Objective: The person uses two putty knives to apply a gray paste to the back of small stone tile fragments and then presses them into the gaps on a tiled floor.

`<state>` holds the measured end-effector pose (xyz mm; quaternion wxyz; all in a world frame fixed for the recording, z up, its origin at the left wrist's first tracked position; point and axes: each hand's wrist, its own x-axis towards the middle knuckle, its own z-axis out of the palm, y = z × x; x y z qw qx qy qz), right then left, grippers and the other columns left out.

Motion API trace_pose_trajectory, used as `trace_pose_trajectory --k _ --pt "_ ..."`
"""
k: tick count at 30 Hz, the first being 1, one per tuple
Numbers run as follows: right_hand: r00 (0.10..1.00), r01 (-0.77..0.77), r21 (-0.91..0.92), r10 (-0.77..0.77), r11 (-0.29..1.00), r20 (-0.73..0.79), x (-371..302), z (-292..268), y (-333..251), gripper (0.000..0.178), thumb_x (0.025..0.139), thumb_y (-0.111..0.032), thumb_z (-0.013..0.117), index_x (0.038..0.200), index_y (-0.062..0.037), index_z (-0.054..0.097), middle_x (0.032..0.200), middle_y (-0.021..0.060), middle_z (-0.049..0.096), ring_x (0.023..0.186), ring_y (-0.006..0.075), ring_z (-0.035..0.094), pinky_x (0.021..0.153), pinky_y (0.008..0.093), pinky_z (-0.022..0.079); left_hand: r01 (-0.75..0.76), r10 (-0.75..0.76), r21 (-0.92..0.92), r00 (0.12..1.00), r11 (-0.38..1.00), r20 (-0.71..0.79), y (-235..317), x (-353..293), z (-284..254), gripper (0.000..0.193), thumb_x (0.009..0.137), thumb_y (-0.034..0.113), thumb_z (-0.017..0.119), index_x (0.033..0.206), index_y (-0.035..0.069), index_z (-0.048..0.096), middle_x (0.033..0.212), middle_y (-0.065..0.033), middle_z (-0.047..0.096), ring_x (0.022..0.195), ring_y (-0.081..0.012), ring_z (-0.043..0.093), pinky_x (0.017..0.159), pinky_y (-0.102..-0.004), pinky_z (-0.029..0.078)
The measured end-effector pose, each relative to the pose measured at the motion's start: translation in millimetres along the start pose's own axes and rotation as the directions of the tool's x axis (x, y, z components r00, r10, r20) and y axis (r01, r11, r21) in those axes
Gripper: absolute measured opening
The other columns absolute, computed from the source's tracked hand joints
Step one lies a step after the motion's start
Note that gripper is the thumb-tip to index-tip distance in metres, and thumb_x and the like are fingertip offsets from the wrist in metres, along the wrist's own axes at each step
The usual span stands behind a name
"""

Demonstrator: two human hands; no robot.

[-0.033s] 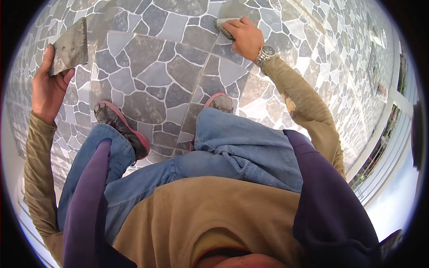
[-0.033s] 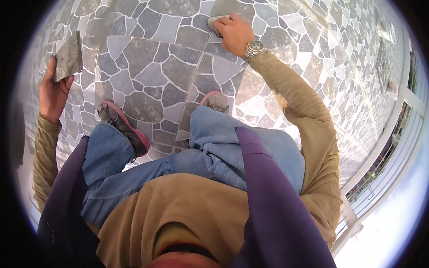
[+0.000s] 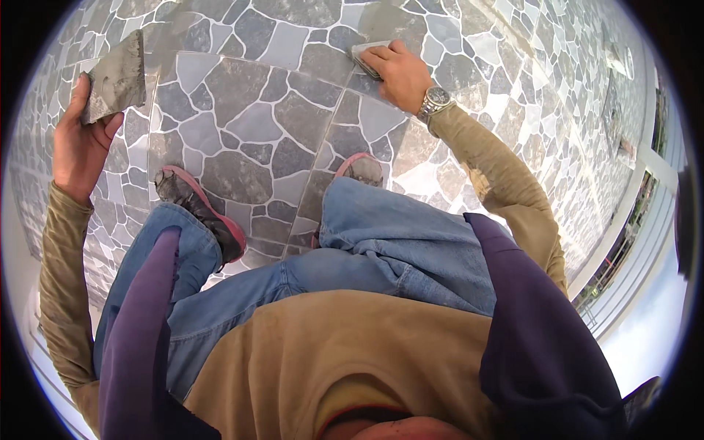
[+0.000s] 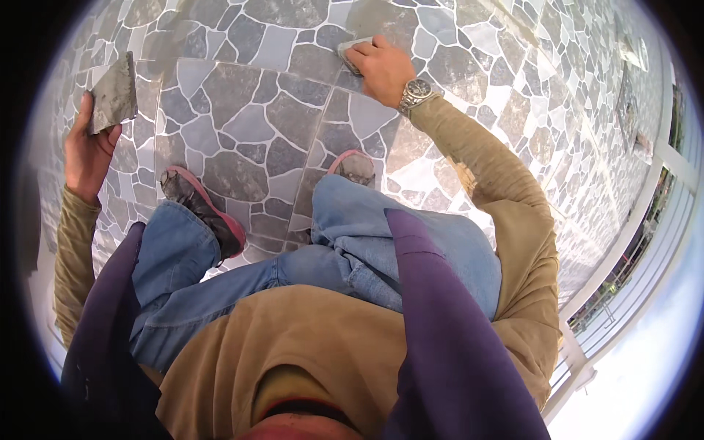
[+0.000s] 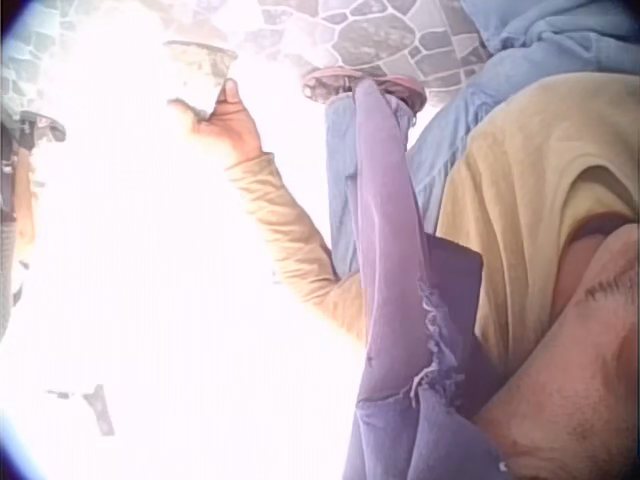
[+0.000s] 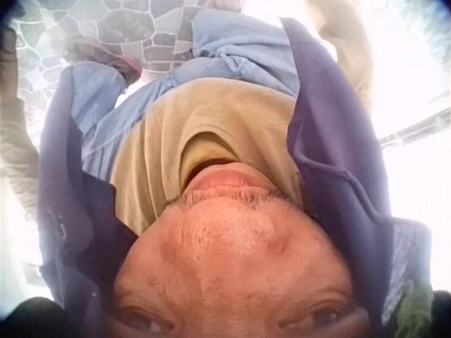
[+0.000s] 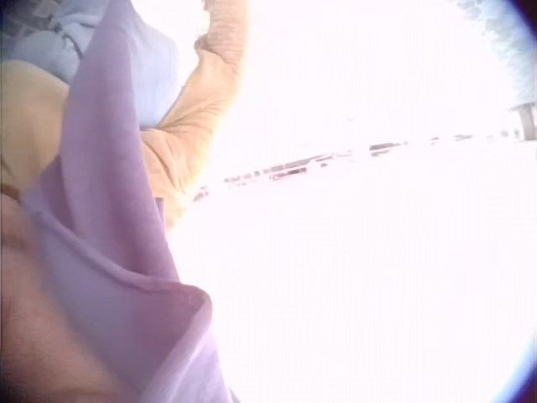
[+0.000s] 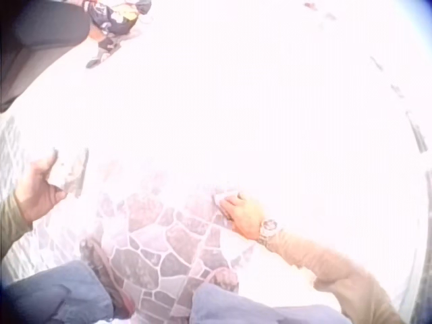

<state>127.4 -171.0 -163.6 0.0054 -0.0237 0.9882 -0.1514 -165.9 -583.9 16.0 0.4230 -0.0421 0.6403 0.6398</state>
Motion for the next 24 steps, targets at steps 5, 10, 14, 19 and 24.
trace_pose_trajectory --k 5,10,14,19,24 --pt "0.982 0.066 0.000 -0.065 0.998 0.175 -7 -25 12 0.060 0.073 -0.001 0.066 0.130 -0.0185 0.065 0.134 -0.0031 0.063 0.111 0.0264 0.058 0.091 0.0378 0.056 -0.005 0.004 0.008 0.999 1.000 0.054 4 6 -5 0.036 0.107 0.033 0.050 0.129 0.005 0.057 0.118 -0.0084 0.069 0.099 -0.0167 0.071 0.077 -0.0279 0.063" --pt "0.982 0.186 -0.135 -0.186 0.973 0.014 -1 -5 71 0.085 0.070 0.007 0.065 0.149 -0.0218 0.049 0.152 -0.0027 0.050 0.133 0.0285 0.049 0.108 0.0376 0.048 0.035 -0.036 0.036 0.999 0.999 0.020 4 10 -1 0.036 0.108 0.032 0.049 0.130 0.005 0.058 0.118 -0.0082 0.069 0.098 -0.0172 0.072 0.077 -0.0285 0.063" --pt "0.981 0.154 -0.116 -0.138 0.981 0.137 -40 -16 77 0.081 0.069 0.008 0.065 0.145 -0.0206 0.055 0.149 -0.0027 0.053 0.131 0.0277 0.050 0.106 0.0372 0.049 -0.025 0.025 -0.003 1.000 1.000 0.017 9 -14 -27 0.038 0.108 0.032 0.047 0.135 0.005 0.055 0.126 -0.0084 0.066 0.107 -0.0185 0.070 0.080 -0.0305 0.063" --pt "0.993 -0.083 -0.066 0.088 0.994 0.083 -9 -55 62 0.063 0.072 0.006 0.061 0.131 -0.0157 0.064 0.128 0.0006 0.068 0.121 0.0280 0.057 0.098 0.0378 0.053 -0.062 0.061 -0.084 0.998 0.995 -0.010 4 -34 -47 0.038 0.109 0.030 0.044 0.135 0.004 0.054 0.127 -0.0092 0.066 0.108 -0.0200 0.069 0.081 -0.0320 0.064" --pt "0.968 0.040 0.179 0.006 0.983 -0.249 42 -26 67 0.019 0.081 -0.002 0.055 0.097 -0.0057 0.064 0.096 0.0160 0.065 0.098 0.0369 0.062 0.087 0.0460 0.048 -0.010 0.014 -0.062 0.998 0.998 0.068 2 -21 -40 0.036 0.110 0.029 0.042 0.136 0.006 0.054 0.126 -0.0092 0.068 0.106 -0.0199 0.071 0.079 -0.0314 0.064"
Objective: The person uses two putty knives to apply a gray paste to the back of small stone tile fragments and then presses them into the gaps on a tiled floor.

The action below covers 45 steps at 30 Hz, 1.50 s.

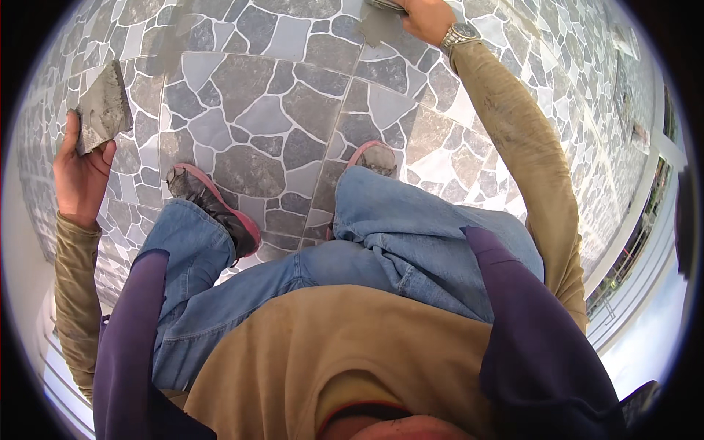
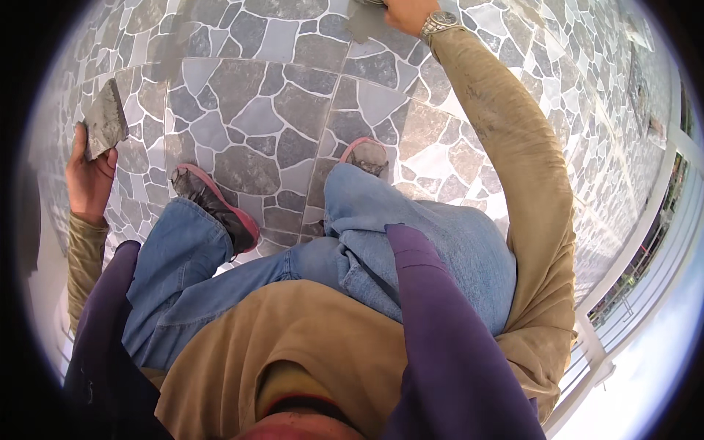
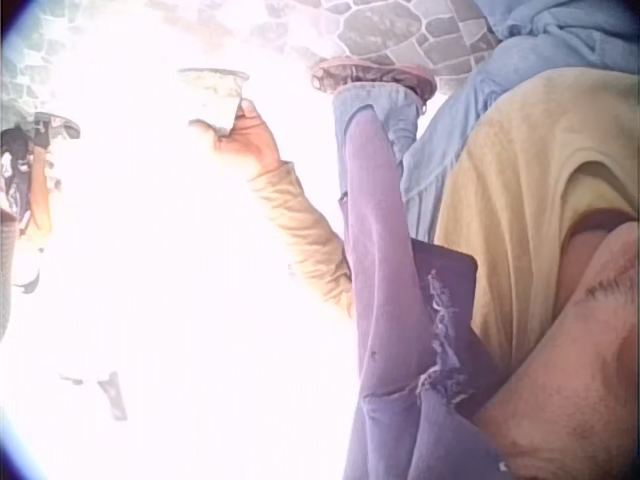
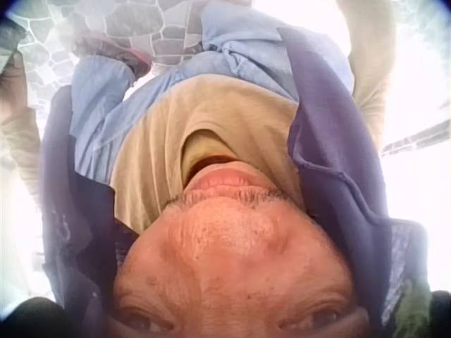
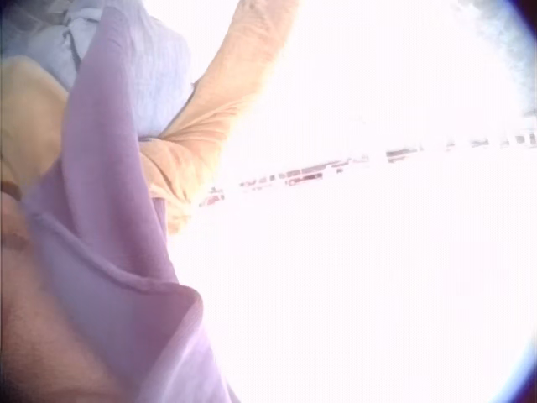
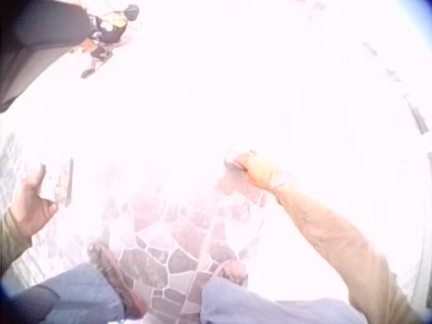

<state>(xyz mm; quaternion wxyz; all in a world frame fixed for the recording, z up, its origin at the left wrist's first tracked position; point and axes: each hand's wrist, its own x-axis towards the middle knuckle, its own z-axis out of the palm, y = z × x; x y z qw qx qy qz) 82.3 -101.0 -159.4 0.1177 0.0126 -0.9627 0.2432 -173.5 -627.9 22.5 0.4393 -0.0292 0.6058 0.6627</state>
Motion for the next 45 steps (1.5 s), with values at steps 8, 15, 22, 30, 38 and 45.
trace_pose_trajectory --k 8,15,22,30,38,45 --pt "0.936 0.025 -0.211 0.051 0.977 0.348 -66 25 -101 0.056 0.070 0.001 0.063 0.125 -0.0072 0.063 0.119 0.0025 0.067 0.101 0.0285 0.058 0.092 0.0411 0.053 -0.048 0.048 -0.019 0.999 0.999 -0.026 -3 -11 -2 0.037 0.109 0.030 0.044 0.133 0.003 0.054 0.125 -0.0107 0.067 0.105 -0.0200 0.071 0.080 -0.0311 0.064" --pt "0.943 0.235 -0.267 -0.153 0.935 0.295 -59 15 -58 0.058 0.082 0.000 0.062 0.137 -0.0157 0.060 0.143 -0.0014 0.058 0.128 0.0255 0.053 0.099 0.0383 0.047 -0.036 0.036 0.008 0.999 0.999 0.011 3 6 9 0.038 0.109 0.032 0.045 0.132 0.003 0.055 0.123 -0.0105 0.068 0.103 -0.0194 0.071 0.080 -0.0309 0.063" --pt "0.864 0.161 -0.156 -0.063 0.974 0.499 -92 -9 -63 0.067 0.075 0.005 0.064 0.139 -0.0152 0.060 0.138 0.0014 0.062 0.124 0.0261 0.056 0.099 0.0388 0.051 -0.064 0.066 0.038 0.996 0.997 -0.059 9 -37 -12 0.041 0.109 0.034 0.044 0.135 0.003 0.053 0.126 -0.0115 0.067 0.105 -0.0207 0.071 0.079 -0.0313 0.063" --pt "0.974 -0.134 -0.073 0.145 0.988 0.172 0 -3 -21 0.024 0.077 -0.001 0.057 0.100 -0.0031 0.064 0.095 0.0161 0.067 0.093 0.0381 0.062 0.089 0.0447 0.047 -0.007 0.011 -0.088 0.999 0.996 0.049 -10 -7 26 0.038 0.110 0.032 0.042 0.131 0.003 0.055 0.122 -0.0115 0.069 0.101 -0.0215 0.072 0.077 -0.0333 0.065" --pt "0.905 -0.079 -0.156 0.136 0.985 0.403 -82 33 -138 0.057 0.071 0.001 0.063 0.128 -0.0099 0.062 0.125 0.0041 0.067 0.111 0.0272 0.059 0.089 0.0375 0.057 0.063 -0.055 -0.051 0.986 0.997 0.155 -11 42 45 0.040 0.109 0.036 0.044 0.129 0.003 0.057 0.120 -0.0099 0.069 0.101 -0.0189 0.072 0.075 -0.0311 0.065" --pt "0.967 -0.233 -0.060 0.238 0.971 0.095 16 1 -11 0.030 0.075 0.001 0.056 0.104 -0.0027 0.064 0.098 0.0169 0.068 0.097 0.0374 0.063 0.089 0.0442 0.049 0.144 -0.111 -0.040 0.886 0.989 0.450 -1 145 98 0.037 0.109 0.035 0.043 0.126 0.005 0.058 0.121 -0.0090 0.069 0.102 -0.0207 0.071 0.080 -0.0335 0.064"
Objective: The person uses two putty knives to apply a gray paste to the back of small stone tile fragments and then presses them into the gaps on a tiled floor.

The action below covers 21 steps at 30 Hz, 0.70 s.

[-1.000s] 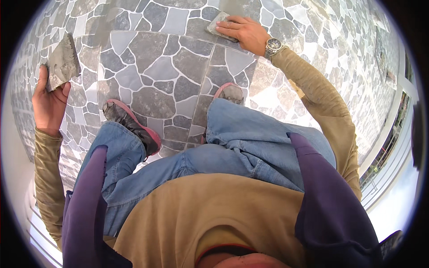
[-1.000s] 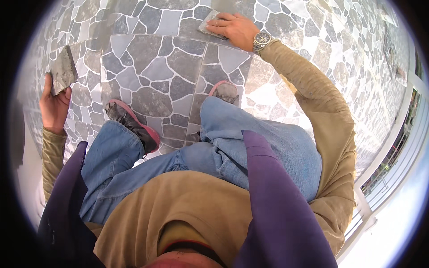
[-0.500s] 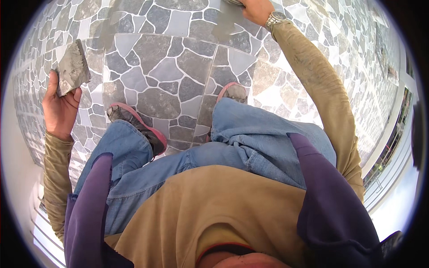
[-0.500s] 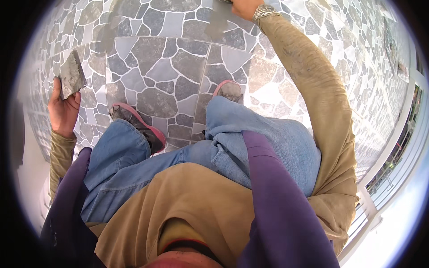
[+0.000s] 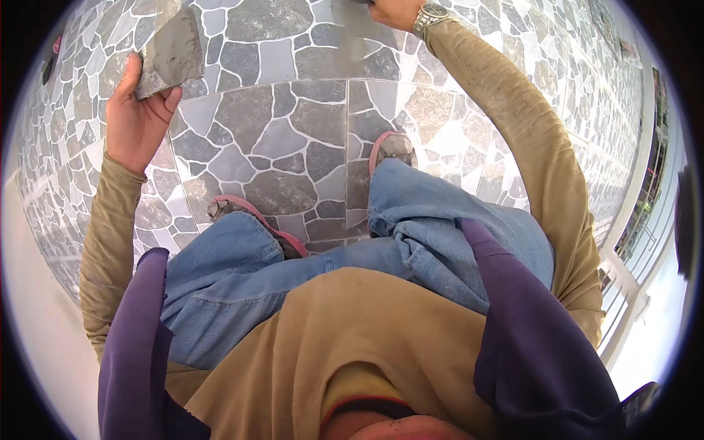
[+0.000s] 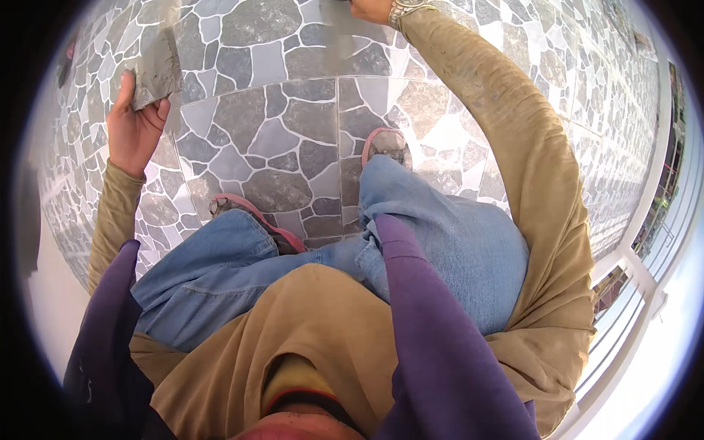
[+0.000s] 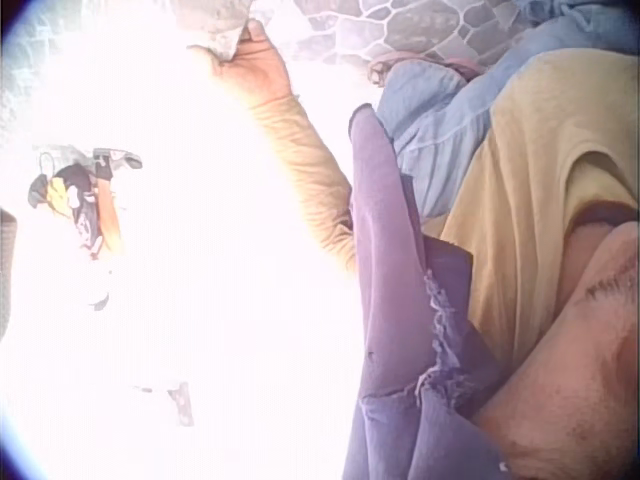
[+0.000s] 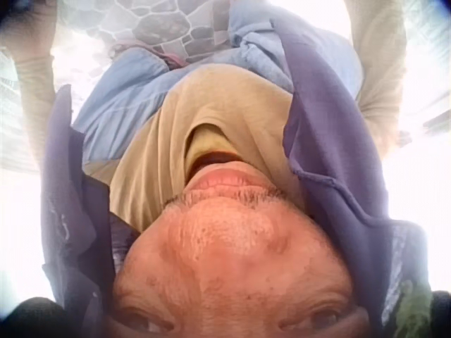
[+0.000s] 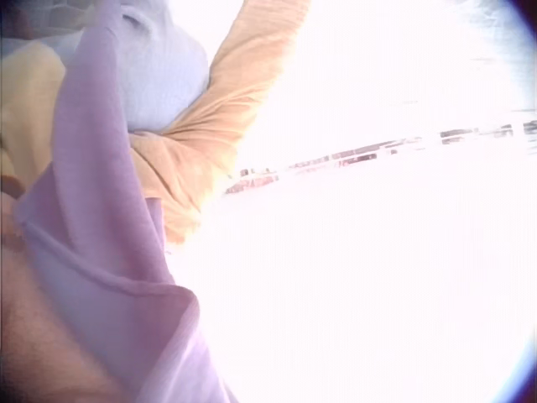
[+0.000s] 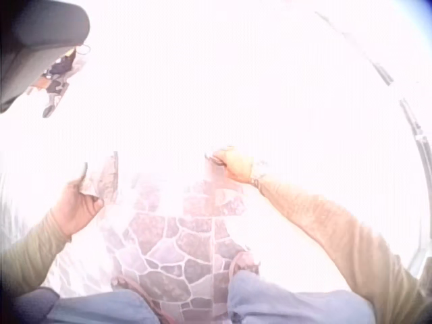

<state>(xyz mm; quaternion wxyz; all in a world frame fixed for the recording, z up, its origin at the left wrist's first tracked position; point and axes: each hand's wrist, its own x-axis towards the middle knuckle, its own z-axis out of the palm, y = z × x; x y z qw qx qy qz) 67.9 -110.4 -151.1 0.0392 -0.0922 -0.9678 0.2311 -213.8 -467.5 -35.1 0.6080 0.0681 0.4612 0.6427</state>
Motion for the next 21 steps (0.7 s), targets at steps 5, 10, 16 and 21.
trace_pose_trajectory --k 5,10,16,21 --pt "0.988 -0.059 -0.208 0.087 0.976 0.127 -1 24 -4 0.031 0.073 0.000 0.060 0.103 -0.0063 0.065 0.096 0.0141 0.070 0.099 0.0363 0.064 0.088 0.0459 0.050 0.043 -0.009 -0.113 0.957 0.993 0.291 -16 64 8 0.037 0.110 0.032 0.042 0.129 0.003 0.055 0.127 -0.0123 0.065 0.111 -0.0247 0.067 0.086 -0.0358 0.061" --pt "0.981 -0.118 -0.258 0.152 0.959 0.118 -99 58 -100 0.059 0.072 0.000 0.065 0.130 -0.0096 0.062 0.125 0.0045 0.067 0.113 0.0260 0.059 0.095 0.0377 0.052 0.063 -0.053 -0.022 0.952 0.998 0.301 -24 106 29 0.039 0.109 0.033 0.043 0.131 0.002 0.053 0.130 -0.0132 0.063 0.113 -0.0257 0.066 0.087 -0.0360 0.060" --pt "0.975 -0.160 -0.275 0.195 0.948 0.105 -143 64 -153 0.054 0.077 -0.006 0.065 0.131 -0.0117 0.063 0.114 0.0044 0.071 0.105 0.0264 0.063 0.087 0.0371 0.054 0.072 -0.036 -0.231 0.987 0.970 0.158 -35 80 68 0.048 0.109 0.036 0.034 0.130 -0.002 0.055 0.119 -0.0171 0.069 0.107 -0.0279 0.069 0.088 -0.0399 0.059" --pt "0.670 -0.535 0.678 0.742 0.504 -0.023 -174 -5 -189 0.051 0.081 0.001 0.063 0.131 -0.0124 0.068 0.104 0.0031 0.076 0.089 0.0122 0.068 0.083 0.0289 0.054 0.128 -0.115 -0.059 0.976 0.990 0.184 -96 67 50 0.042 0.108 0.037 0.044 0.130 0.003 0.052 0.125 -0.0133 0.064 0.109 -0.0250 0.067 0.087 -0.0371 0.061"
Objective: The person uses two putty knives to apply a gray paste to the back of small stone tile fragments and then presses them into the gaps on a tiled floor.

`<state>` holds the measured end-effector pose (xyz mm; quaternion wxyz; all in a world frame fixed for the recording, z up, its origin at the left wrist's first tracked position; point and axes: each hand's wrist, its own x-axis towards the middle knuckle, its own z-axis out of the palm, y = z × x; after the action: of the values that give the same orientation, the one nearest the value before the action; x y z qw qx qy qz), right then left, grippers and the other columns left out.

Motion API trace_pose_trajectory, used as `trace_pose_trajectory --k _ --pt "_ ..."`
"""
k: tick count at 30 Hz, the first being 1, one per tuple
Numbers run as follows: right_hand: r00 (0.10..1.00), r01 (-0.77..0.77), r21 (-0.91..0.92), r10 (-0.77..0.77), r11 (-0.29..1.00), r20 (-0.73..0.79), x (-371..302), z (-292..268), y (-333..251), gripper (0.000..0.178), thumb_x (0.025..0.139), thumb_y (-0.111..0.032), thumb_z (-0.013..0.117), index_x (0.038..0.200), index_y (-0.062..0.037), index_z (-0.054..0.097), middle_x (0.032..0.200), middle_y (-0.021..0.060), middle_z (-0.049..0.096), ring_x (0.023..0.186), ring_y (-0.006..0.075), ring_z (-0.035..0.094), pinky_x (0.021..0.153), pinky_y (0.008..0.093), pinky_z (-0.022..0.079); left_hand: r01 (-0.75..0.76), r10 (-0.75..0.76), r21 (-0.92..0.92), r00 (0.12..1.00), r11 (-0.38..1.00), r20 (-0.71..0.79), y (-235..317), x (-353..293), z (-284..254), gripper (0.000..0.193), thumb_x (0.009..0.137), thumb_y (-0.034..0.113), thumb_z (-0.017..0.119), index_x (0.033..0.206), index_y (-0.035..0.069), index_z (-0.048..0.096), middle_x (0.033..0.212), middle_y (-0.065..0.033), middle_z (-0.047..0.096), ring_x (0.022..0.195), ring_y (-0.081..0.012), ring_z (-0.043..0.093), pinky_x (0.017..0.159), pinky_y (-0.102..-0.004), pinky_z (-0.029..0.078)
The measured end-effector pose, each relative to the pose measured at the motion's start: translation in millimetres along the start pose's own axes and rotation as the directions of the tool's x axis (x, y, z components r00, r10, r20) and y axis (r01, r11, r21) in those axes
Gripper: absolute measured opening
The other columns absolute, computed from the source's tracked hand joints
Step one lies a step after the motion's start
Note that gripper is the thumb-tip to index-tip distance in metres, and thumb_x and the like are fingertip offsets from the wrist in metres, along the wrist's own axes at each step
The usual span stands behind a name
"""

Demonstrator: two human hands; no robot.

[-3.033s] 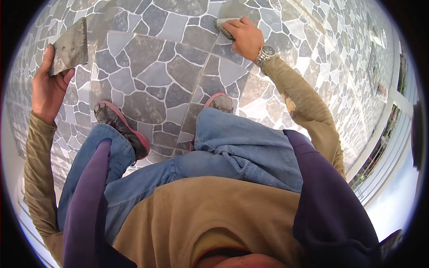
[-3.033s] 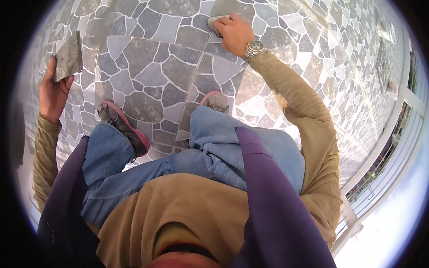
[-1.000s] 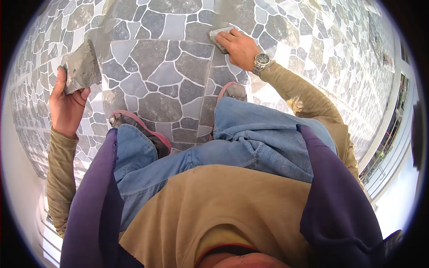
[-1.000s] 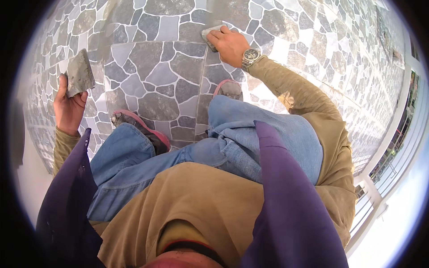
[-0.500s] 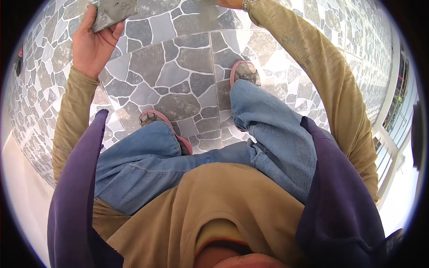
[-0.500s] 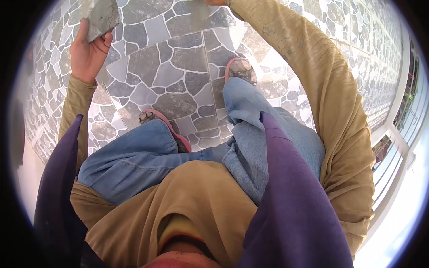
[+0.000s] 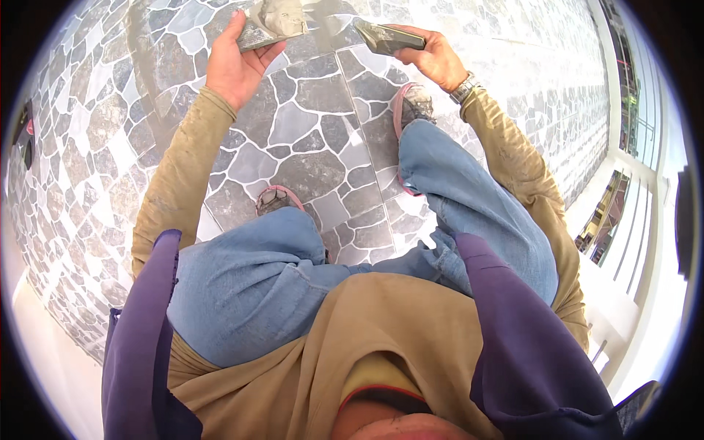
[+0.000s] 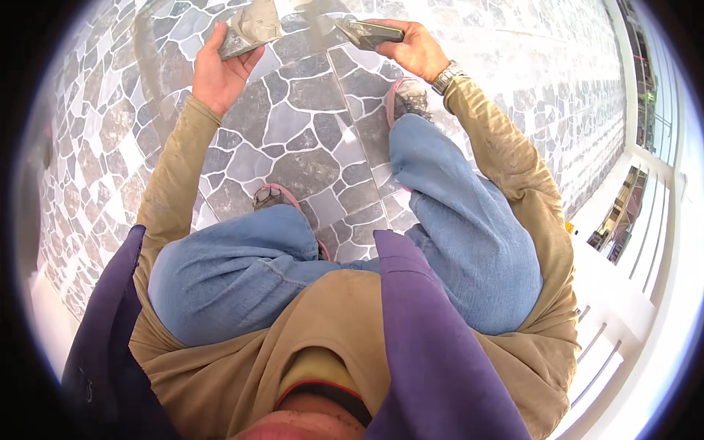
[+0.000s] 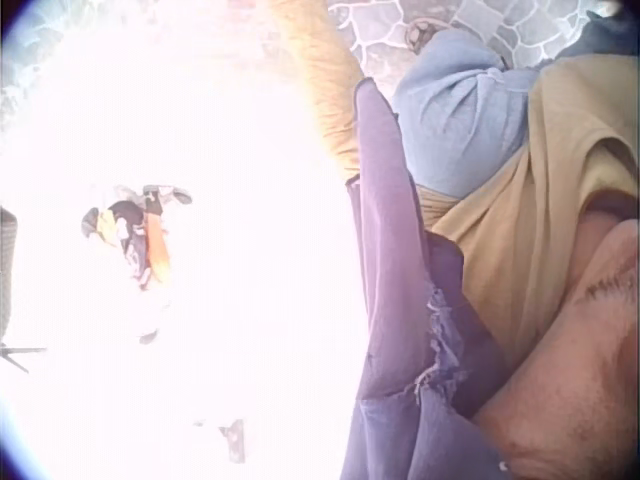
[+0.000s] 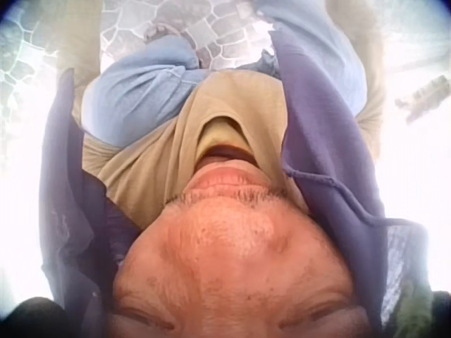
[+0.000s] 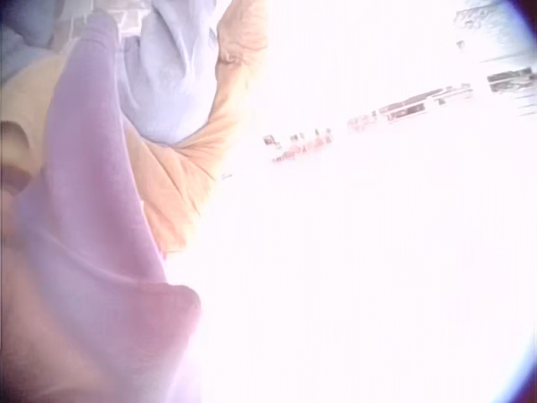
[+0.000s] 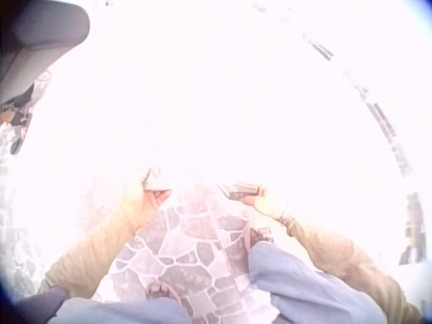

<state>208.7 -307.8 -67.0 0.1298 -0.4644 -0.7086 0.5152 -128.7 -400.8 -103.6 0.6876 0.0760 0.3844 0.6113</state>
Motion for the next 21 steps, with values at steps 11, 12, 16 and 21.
trace_pose_trajectory --k 11,12,16,21 --pt "0.838 0.200 -0.465 -0.397 0.863 -0.375 -158 8 -122 0.065 0.079 0.016 0.056 0.137 -0.0124 0.062 0.134 0.0164 0.064 0.124 0.0344 0.062 0.105 0.0376 0.051 0.542 -0.397 -0.220 0.786 0.811 0.474 -86 -54 134 0.040 0.111 0.029 0.037 0.134 -0.001 0.049 0.129 -0.0166 0.061 0.119 -0.0287 0.063 0.093 -0.0370 0.060" --pt "0.834 0.200 -0.570 -0.444 0.797 -0.328 -167 7 -123 0.068 0.077 0.017 0.056 0.138 -0.0126 0.061 0.136 0.0163 0.063 0.127 0.0343 0.060 0.107 0.0381 0.049 0.517 -0.381 -0.205 0.798 0.831 0.467 -87 -62 134 0.039 0.111 0.030 0.037 0.134 0.000 0.050 0.129 -0.0156 0.061 0.118 -0.0281 0.063 0.094 -0.0377 0.059" --pt "0.849 0.137 -0.629 -0.418 0.765 -0.324 -189 11 -89 0.075 0.070 0.018 0.053 0.139 -0.0123 0.060 0.139 0.0159 0.060 0.134 0.0351 0.053 0.112 0.0390 0.045 0.472 -0.353 -0.228 0.838 0.852 0.415 -102 -88 123 0.037 0.110 0.031 0.040 0.134 0.005 0.051 0.129 -0.0115 0.062 0.116 -0.0262 0.064 0.095 -0.0398 0.058" --pt "0.930 0.005 -0.655 -0.245 0.756 -0.275 -228 8 -13 0.065 0.076 0.008 0.059 0.138 -0.0095 0.060 0.134 0.0159 0.064 0.123 0.0327 0.063 0.107 0.0374 0.050 0.204 -0.095 -0.228 0.907 0.952 0.411 -73 -100 121 0.040 0.109 0.036 0.044 0.132 0.006 0.054 0.126 -0.0095 0.066 0.112 -0.0229 0.066 0.092 -0.0407 0.057"
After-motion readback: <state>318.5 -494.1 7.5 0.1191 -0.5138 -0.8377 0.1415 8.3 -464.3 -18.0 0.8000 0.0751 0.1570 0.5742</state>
